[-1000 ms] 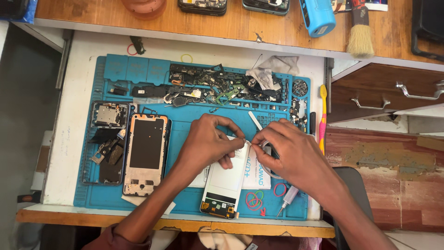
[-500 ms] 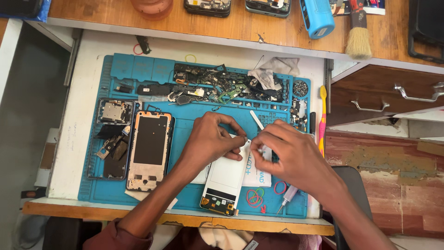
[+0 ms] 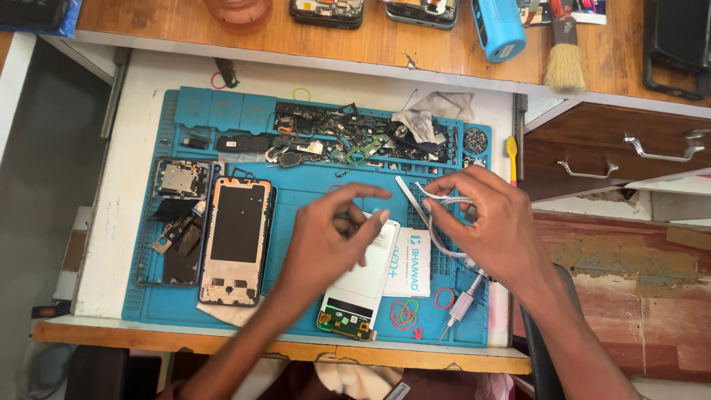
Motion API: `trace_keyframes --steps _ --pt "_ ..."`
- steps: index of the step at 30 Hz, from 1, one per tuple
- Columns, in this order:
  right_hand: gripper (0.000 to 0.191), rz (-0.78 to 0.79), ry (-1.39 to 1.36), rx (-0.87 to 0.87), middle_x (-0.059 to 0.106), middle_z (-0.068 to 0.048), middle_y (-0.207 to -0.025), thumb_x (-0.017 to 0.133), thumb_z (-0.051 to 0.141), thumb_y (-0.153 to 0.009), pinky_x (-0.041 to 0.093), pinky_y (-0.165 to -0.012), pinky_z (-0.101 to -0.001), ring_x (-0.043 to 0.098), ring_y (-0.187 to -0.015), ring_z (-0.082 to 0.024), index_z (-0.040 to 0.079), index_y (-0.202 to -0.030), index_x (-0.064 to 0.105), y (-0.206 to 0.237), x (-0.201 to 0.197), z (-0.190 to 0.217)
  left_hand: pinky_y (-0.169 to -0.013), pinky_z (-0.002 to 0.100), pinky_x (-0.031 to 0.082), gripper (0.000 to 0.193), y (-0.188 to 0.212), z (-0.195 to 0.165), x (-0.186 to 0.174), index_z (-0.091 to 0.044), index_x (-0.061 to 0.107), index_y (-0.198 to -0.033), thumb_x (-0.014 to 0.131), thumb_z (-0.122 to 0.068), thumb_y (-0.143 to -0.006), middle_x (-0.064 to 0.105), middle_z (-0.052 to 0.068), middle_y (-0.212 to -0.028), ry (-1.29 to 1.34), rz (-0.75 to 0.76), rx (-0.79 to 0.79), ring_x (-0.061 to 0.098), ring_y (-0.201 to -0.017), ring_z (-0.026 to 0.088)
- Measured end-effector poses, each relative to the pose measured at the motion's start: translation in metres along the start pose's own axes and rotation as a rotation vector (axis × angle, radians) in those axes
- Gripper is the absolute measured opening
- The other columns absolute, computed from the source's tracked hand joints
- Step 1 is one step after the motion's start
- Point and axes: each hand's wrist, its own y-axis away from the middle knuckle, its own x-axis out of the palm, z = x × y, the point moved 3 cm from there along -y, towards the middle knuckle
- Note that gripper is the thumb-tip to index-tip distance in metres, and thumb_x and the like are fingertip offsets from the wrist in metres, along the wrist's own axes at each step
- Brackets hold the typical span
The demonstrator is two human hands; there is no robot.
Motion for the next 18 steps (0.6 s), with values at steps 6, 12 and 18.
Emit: trace_keyframes --steps 6,12,18 --pt "0.023 -0.023 0.023 0.032 0.068 -0.008 -0.09 0.079 0.017 -0.086 0.051 -0.058 -0.031 0.065 -0.069 -0.018 0.008 -0.107 0.077 0.0 -0.004 0.003 -0.106 0.059 0.035 0.055 0.066 -0.003 0.019 -0.001 0.062 -0.13 0.077 -0.026 -0.084 0.062 0.024 -0.121 -0.794 -0.266 0.401 0.045 -0.127 0.047" --pt "0.021 -0.064 0.002 0.029 0.071 -0.006 -0.095 0.079 0.013 -0.086 0.05 -0.056 -0.0295 0.065 -0.071 -0.016 0.006 -0.106 0.076 0.0 -0.009 0.006 -0.118 0.059 0.024 0.059 0.061 0.014 0.022 0.003 0.055 -0.137 0.072 -0.029 -0.09 0.046 0.026 -0.145 -0.732 -0.056 0.38 0.024 -0.148 0.051" --pt "0.017 -0.073 -0.081 0.015 0.072 -0.004 -0.097 0.079 0.013 -0.089 0.058 -0.064 -0.0236 0.07 -0.081 -0.01 0.006 -0.105 0.077 0.001 -0.009 0.008 -0.114 0.06 0.026 0.057 0.042 0.009 0.007 -0.011 0.059 -0.139 0.073 -0.019 -0.084 0.037 0.024 -0.155 -0.745 0.167 0.411 0.016 -0.149 0.051"
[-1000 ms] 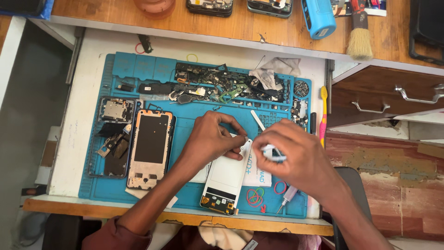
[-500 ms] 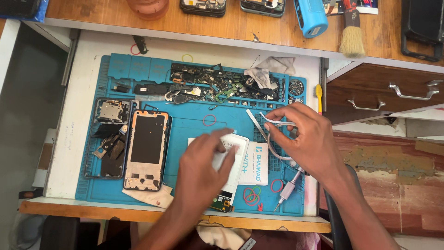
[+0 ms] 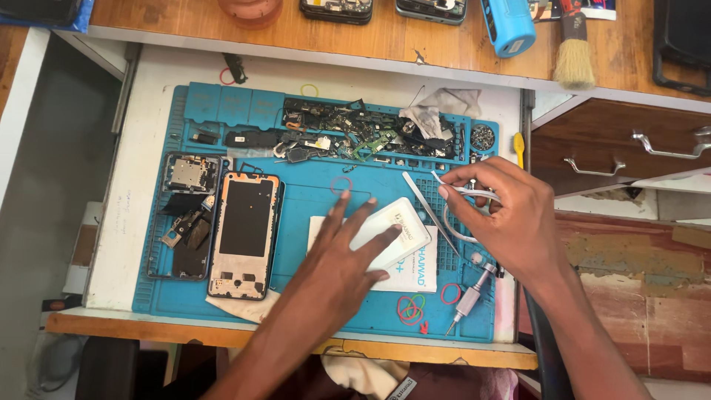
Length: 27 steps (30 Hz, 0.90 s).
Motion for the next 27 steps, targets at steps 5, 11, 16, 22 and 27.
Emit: trace_keyframes --steps 5,11,16,22,27 --pt "0.017 0.01 0.071 -0.01 0.075 -0.006 -0.094 0.082 0.012 -0.087 0.054 -0.064 -0.027 0.07 -0.081 -0.012 0.006 -0.103 0.079 0.005 -0.001 0.001 -0.116 0.063 0.026 0.057 -0.002 0.004 -0.006 -0.019 0.065 -0.135 0.067 0.001 -0.082 0.04 0.014 -0.159 -0.091 0.081 0.132 0.015 -0.152 0.046" --pt "0.023 0.297 -0.273 0.319 0.08 -0.003 -0.087 0.086 0.014 -0.073 0.062 -0.06 -0.0248 0.077 -0.073 -0.008 0.006 -0.094 0.079 0.01 0.007 -0.004 -0.12 0.063 0.015 0.077 -0.005 0.017 -0.007 -0.027 0.048 -0.155 0.069 -0.001 -0.085 0.039 0.004 -0.16 0.026 0.233 0.184 0.005 -0.154 0.043" --pt "0.019 0.462 -0.271 0.26 0.079 -0.002 -0.084 0.086 0.013 -0.073 0.059 -0.058 -0.0237 0.071 -0.072 -0.006 0.006 -0.09 0.081 0.015 0.027 0.014 -0.115 0.053 0.03 0.085 0.012 0.031 -0.029 -0.012 0.045 -0.151 0.082 -0.016 -0.074 0.046 0.018 -0.156 0.253 -0.066 0.148 0.026 -0.15 0.042" --pt "0.021 0.598 -0.249 0.348 0.08 0.0 -0.081 0.085 0.015 -0.073 0.056 -0.056 -0.024 0.069 -0.066 -0.006 0.009 -0.093 0.083 0.024 0.054 0.04 -0.064 0.032 0.056 0.037 0.037 0.045 -0.03 -0.007 0.077 -0.11 0.085 -0.027 -0.079 0.075 0.011 -0.097 0.45 -0.106 -0.149 0.068 -0.078 0.02" --pt "0.021 0.577 -0.202 0.319 0.081 0.0 -0.086 0.084 0.017 -0.073 0.061 -0.062 -0.0239 0.074 -0.072 -0.007 0.011 -0.093 0.084 0.021 0.064 0.051 -0.053 0.025 0.053 0.023 0.038 0.047 -0.024 -0.004 0.081 -0.093 0.078 -0.026 -0.087 0.077 0.005 -0.075 0.652 -0.026 -0.268 0.068 -0.059 0.009"
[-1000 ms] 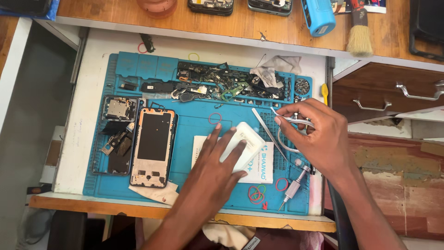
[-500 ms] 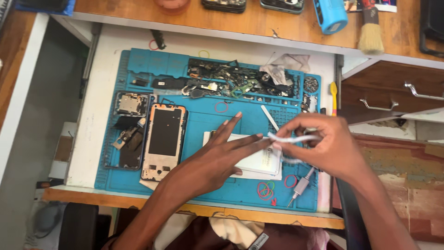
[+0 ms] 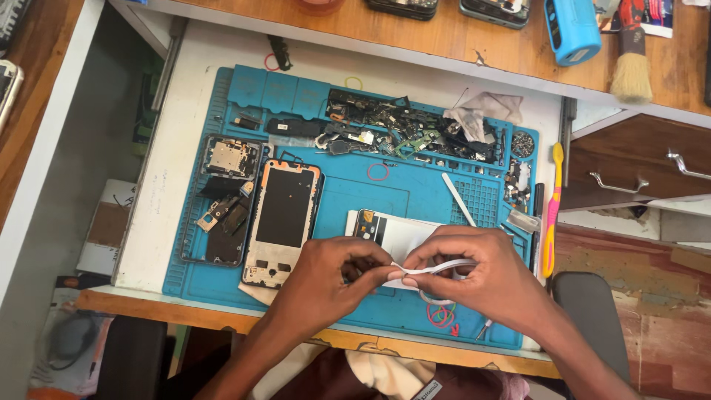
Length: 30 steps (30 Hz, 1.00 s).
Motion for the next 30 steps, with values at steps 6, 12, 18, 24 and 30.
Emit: trace_keyframes --steps 6,12,18,24,30 --pt "0.024 -0.023 0.009 -0.029 0.082 -0.001 -0.088 0.084 0.018 -0.074 0.063 -0.065 -0.024 0.077 -0.077 -0.007 0.011 -0.097 0.084 -0.006 0.002 -0.001 -0.052 0.024 0.056 0.022 0.0 0.005 -0.004 -0.002 0.081 -0.089 0.078 -0.023 -0.086 0.077 0.003 -0.076 0.204 0.03 -0.115 0.072 -0.064 0.008" --pt "0.024 -0.062 -0.051 0.019 0.084 -0.001 -0.09 0.083 0.017 -0.076 0.062 -0.064 -0.0247 0.075 -0.075 -0.008 0.011 -0.1 0.085 -0.009 0.003 -0.011 -0.051 0.022 0.057 0.021 0.0 0.012 -0.005 -0.001 0.08 -0.09 0.078 -0.021 -0.088 0.076 0.002 -0.078 0.279 -0.057 -0.089 0.071 -0.063 0.008" --pt "0.02 -0.122 -0.041 -0.097 0.082 -0.003 -0.089 0.084 0.016 -0.079 0.062 -0.066 -0.0227 0.074 -0.076 -0.006 0.008 -0.097 0.085 -0.013 0.003 -0.018 -0.041 0.022 0.048 0.018 -0.001 0.015 -0.007 -0.002 0.077 -0.091 0.075 -0.02 -0.089 0.073 0.003 -0.071 0.297 -0.09 -0.208 0.067 -0.056 0.007" --pt "0.019 -0.218 -0.079 -0.037 0.081 -0.003 -0.086 0.083 0.015 -0.08 0.057 -0.061 -0.0227 0.069 -0.071 -0.005 0.007 -0.097 0.085 -0.018 0.009 -0.022 -0.04 0.023 0.047 0.02 0.002 0.012 -0.009 -0.001 0.077 -0.092 0.078 -0.021 -0.088 0.072 0.004 -0.066 0.221 -0.305 -0.149 0.064 -0.051 0.007" --pt "0.022 -0.297 -0.006 -0.056 0.08 -0.002 -0.084 0.084 0.016 -0.079 0.049 -0.055 -0.0218 0.064 -0.064 -0.005 0.009 -0.1 0.084 -0.02 0.012 -0.018 -0.041 0.027 0.044 0.021 0.008 0.013 -0.012 -0.005 0.076 -0.106 0.077 -0.019 -0.089 0.07 0.007 -0.064 0.065 -0.477 -0.113 0.062 -0.05 0.007"
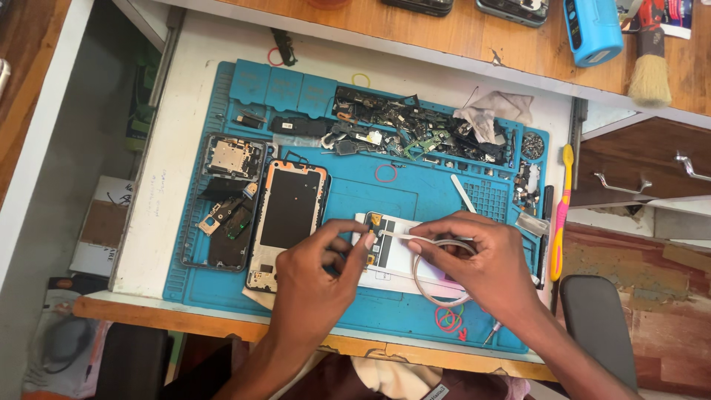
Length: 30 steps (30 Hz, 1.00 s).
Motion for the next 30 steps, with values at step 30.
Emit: trace_keyframes --steps 30 --pt "0.021 -0.067 0.129 -0.074 0.079 -0.003 -0.081 0.084 0.017 -0.078 0.051 -0.051 -0.0234 0.065 -0.059 -0.006 0.011 -0.099 0.084 0.0004 -0.0008 0.0072 -0.046 0.032 0.047 0.028 0.005 -0.0044 0.0036 -0.008 0.073 -0.118 0.074 -0.016 -0.091 0.064 0.008 -0.069 -0.165 0.046 0.195 0.057 -0.052 0.013"
